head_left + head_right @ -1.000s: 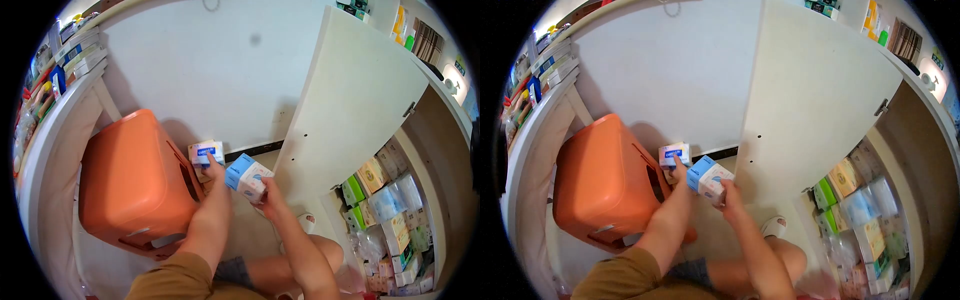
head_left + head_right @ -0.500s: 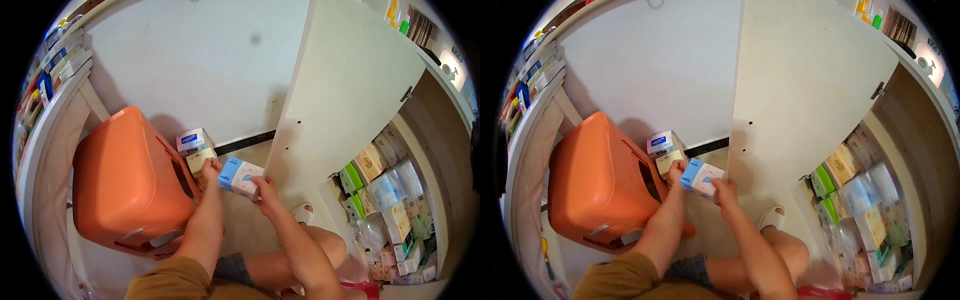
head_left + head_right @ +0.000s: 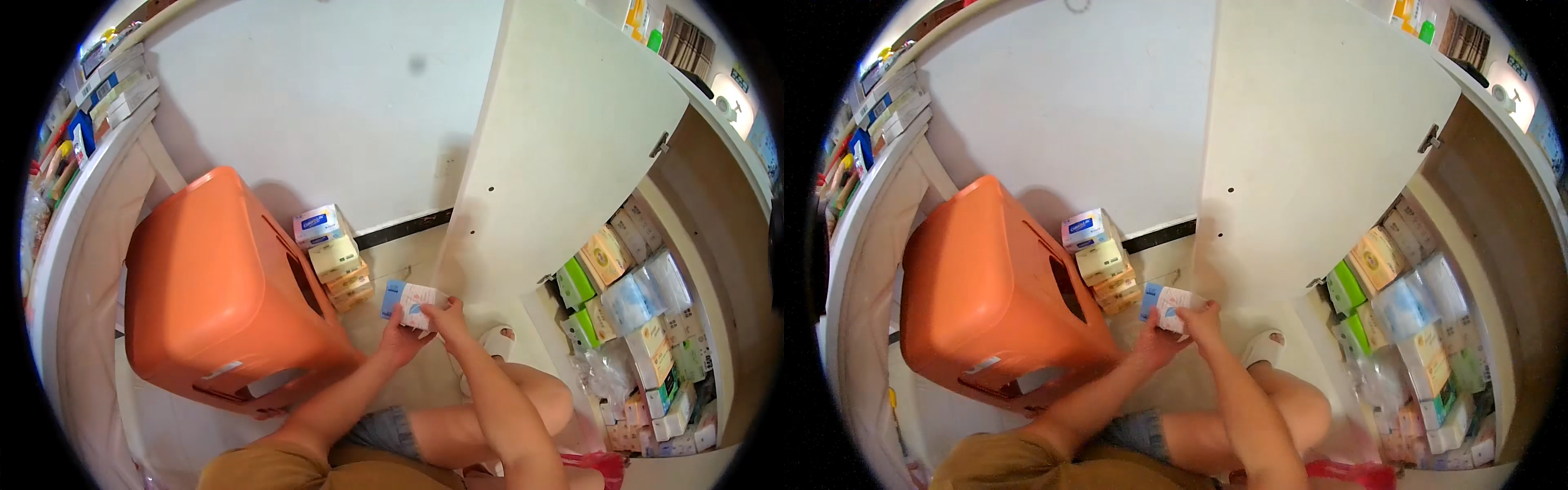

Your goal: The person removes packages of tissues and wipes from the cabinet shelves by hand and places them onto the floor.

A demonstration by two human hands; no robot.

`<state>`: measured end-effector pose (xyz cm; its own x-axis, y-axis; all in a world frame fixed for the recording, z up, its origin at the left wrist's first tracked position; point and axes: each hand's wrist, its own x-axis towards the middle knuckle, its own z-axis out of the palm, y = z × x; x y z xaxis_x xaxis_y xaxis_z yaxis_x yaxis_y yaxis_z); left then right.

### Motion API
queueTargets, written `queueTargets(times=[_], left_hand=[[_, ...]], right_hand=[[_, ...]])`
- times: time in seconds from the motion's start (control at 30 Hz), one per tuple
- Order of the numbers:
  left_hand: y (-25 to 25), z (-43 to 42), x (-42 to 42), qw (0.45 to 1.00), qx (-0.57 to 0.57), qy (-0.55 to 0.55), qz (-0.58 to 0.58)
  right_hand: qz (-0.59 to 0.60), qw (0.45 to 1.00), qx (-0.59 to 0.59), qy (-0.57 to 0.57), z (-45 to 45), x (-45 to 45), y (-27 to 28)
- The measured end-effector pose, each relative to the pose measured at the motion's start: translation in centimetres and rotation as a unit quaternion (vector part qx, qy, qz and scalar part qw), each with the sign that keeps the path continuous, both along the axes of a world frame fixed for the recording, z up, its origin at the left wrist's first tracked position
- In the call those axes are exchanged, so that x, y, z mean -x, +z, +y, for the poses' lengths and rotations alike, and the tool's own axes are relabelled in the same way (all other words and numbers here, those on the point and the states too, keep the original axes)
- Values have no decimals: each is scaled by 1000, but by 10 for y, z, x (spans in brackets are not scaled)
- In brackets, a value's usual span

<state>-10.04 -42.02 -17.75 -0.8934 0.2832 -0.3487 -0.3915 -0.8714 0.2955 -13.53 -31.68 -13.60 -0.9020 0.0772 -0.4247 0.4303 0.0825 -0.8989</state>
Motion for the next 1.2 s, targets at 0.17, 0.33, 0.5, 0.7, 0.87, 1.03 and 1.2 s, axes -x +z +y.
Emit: queueTargets(times=[0.17,0.33,0.5,0.7,0.87,1.03,1.2], left_hand=[[-45,-3,18,982,3,116,-147],[-131,-42,33,923,36,239,-301],[-184,-52,49,851,82,437,-280],[-187,-60,53,863,80,411,-282],[-188,-62,43,891,136,327,-285],[-219,-70,57,844,230,321,-363],[-226,-74,62,853,180,333,-359]], right_hand=[[-11,998,-48,51,6,-3,-10],[-12,987,-85,134,1,-9,1],[4,986,-86,140,3,-9,-7],[13,988,-87,124,7,-10,-2],[24,988,-79,129,6,-13,2],[23,987,-70,140,9,-24,20],[25,990,-75,116,23,-34,13]])
